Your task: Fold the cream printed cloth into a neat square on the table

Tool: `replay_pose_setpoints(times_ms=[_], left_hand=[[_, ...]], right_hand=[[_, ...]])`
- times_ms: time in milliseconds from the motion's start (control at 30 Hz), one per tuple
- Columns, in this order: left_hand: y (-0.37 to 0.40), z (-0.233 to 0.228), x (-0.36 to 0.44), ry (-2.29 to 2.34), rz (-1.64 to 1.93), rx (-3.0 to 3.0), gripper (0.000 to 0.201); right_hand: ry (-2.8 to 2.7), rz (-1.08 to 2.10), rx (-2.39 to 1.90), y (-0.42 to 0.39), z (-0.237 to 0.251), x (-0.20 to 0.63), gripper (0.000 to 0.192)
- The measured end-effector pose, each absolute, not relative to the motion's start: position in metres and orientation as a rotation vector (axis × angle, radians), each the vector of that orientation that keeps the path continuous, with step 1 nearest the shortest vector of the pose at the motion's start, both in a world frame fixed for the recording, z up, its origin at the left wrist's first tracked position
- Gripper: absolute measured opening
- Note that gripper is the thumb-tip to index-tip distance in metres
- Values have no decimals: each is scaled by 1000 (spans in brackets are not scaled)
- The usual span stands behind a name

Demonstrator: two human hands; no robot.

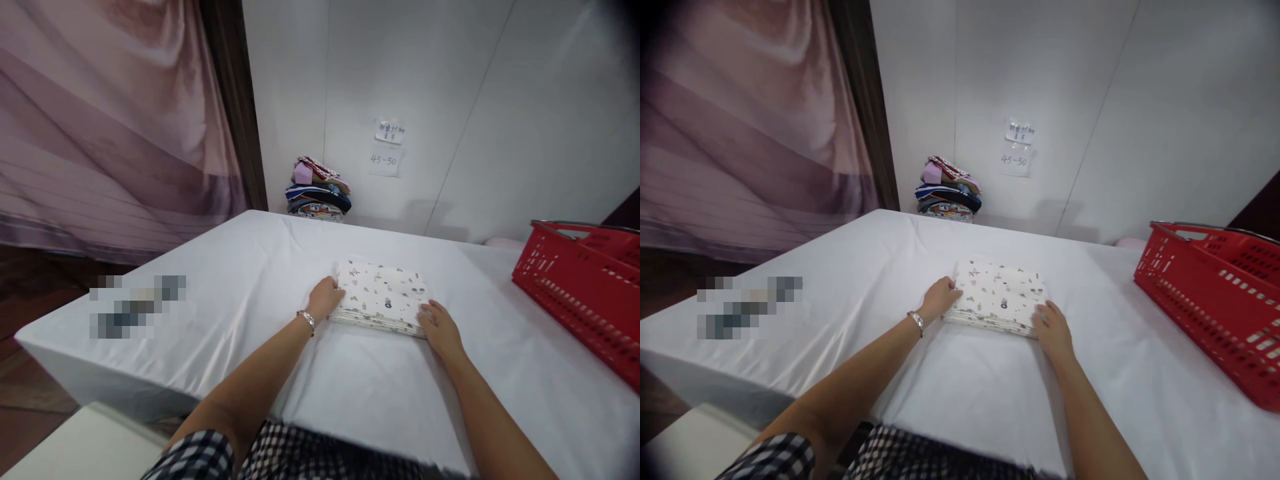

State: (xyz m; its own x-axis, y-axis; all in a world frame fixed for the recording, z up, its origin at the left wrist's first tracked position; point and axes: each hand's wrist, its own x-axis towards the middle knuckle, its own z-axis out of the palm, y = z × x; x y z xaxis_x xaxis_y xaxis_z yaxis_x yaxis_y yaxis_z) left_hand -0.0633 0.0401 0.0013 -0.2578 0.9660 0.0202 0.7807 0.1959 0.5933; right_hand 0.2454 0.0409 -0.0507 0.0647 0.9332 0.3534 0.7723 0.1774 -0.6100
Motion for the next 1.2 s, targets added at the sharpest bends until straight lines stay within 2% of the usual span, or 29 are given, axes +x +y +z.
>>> replay_pose_setpoints(times_ms=[667,1000,1200], left_hand=[[35,4,-65,2128,704,1510,12],[47,1,-66,2112,709,1561,24],[54,0,-63,2128,740,1572,14]], right_hand=[[-1774,283,-1617,42,-55,249,38],[-1791,271,-1644,45,-57,249,40],[-1786,292,-1650,45,-56,249,41]])
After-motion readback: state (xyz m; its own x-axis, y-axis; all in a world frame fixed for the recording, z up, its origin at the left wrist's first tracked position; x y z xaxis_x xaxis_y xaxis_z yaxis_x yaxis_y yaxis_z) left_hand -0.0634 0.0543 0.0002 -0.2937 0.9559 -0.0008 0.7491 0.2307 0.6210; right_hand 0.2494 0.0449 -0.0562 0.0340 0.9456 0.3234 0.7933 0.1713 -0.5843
